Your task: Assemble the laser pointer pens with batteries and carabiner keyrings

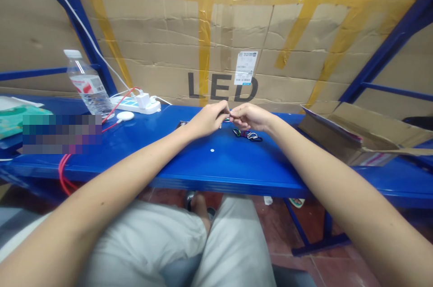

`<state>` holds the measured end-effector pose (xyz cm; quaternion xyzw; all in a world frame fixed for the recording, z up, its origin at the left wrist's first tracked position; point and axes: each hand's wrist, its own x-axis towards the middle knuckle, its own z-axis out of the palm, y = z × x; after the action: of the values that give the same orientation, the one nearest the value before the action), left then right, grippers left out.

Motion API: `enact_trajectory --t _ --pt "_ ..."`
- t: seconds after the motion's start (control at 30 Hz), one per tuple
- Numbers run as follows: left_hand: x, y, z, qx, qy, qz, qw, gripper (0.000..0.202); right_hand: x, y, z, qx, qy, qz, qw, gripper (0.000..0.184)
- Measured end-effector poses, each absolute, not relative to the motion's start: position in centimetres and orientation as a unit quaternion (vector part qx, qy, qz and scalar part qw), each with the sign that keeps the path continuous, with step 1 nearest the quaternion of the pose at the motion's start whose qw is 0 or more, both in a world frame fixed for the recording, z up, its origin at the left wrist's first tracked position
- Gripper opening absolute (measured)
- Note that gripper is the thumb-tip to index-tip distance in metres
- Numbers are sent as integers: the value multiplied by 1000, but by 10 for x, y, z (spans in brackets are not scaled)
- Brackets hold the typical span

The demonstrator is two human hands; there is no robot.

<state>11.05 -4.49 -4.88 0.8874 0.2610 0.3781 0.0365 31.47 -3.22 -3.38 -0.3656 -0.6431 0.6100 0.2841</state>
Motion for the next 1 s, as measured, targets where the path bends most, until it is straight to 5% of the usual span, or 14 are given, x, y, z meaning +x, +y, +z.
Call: enact_trajectory --t 0.23,0.5,1.0 --pt "108 -40 -52 858 301 410 72 10 315 -38 -25 -418 -728 455 297 27" --pt "93 -20 -51 768 374 505 123 11 322 -20 -41 -522 -814 93 235 12" --pt "93 -13 -52 666 393 552 312 7 310 -28 -46 -501 -849 92 139 25"
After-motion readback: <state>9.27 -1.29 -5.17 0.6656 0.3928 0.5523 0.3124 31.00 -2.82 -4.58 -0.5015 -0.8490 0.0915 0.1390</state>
